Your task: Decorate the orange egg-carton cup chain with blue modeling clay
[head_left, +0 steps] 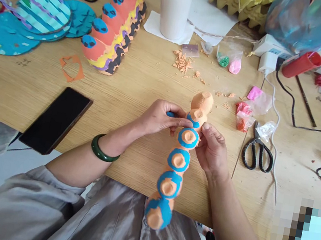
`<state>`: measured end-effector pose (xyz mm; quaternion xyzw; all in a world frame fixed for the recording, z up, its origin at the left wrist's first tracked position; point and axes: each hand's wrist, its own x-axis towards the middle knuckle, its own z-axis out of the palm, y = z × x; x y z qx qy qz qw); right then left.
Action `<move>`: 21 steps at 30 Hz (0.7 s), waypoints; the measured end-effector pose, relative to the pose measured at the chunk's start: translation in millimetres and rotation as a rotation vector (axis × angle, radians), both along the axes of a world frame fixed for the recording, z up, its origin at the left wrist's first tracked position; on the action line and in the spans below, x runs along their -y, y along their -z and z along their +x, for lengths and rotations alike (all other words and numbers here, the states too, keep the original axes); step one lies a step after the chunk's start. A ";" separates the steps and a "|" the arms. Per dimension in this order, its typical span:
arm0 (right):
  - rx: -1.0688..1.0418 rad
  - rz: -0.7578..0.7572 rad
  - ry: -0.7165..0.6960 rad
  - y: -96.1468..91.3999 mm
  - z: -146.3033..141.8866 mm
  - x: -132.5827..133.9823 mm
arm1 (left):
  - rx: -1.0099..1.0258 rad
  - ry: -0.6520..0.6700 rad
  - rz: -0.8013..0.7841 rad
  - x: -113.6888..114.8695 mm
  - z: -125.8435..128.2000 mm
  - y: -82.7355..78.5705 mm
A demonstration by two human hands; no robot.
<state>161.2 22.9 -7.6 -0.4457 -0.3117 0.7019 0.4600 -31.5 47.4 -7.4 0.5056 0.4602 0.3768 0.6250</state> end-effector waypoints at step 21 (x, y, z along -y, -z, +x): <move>0.394 0.277 0.013 -8.3 -3.6 10.7 | -0.122 0.132 0.007 8.2 5.2 -0.5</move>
